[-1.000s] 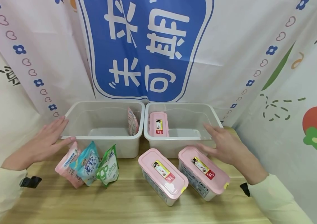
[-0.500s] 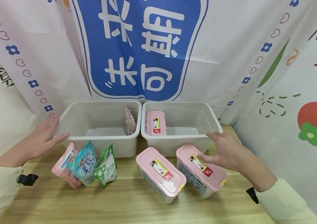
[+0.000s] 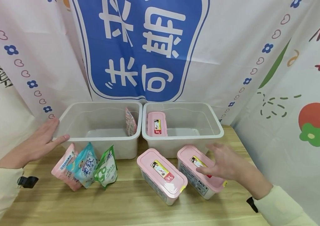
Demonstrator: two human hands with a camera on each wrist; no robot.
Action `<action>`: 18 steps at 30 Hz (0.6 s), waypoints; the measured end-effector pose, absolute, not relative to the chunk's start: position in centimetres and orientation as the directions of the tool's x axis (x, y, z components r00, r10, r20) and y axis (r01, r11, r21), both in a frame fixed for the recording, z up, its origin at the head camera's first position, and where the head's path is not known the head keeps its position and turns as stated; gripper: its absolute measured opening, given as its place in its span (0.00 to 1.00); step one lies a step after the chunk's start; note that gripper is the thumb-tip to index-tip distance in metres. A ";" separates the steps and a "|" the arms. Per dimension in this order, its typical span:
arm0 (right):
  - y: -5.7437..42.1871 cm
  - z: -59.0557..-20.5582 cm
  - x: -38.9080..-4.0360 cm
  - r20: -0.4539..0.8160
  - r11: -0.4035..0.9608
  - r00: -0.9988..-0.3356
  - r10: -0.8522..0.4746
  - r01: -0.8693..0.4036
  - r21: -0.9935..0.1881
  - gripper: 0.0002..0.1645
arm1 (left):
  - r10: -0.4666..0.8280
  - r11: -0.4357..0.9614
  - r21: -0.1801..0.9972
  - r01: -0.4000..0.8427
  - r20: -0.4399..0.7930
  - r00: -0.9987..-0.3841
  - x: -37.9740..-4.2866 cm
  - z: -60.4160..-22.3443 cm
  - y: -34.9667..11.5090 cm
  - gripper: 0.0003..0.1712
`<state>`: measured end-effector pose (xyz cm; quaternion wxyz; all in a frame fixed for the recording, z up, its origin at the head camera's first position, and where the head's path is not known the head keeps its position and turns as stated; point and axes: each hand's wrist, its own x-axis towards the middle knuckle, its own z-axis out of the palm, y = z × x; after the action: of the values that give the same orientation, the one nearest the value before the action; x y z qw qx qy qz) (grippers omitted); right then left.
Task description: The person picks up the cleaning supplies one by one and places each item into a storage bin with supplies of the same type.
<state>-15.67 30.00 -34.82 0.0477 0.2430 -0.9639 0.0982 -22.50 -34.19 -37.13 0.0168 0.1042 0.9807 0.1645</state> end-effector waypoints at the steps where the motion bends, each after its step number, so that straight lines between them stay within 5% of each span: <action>1: 29.9 -35.0 -15.7 0.137 0.862 -0.876 -0.462 -0.480 -0.165 0.52 | 0.209 0.925 0.325 0.198 0.000 -0.978 -22.5 -37.2 -34.2 0.56; 18: 29.3 -37.9 -15.3 0.097 0.878 -0.893 -0.439 -0.450 -0.165 0.40 | 0.212 0.936 0.277 0.215 0.040 -0.976 -22.2 -37.9 -34.1 0.55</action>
<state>-15.26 29.29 -37.92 0.0285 0.2294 -0.9686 0.0921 -22.21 -34.09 -37.94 -0.0046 0.1084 0.9840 0.1415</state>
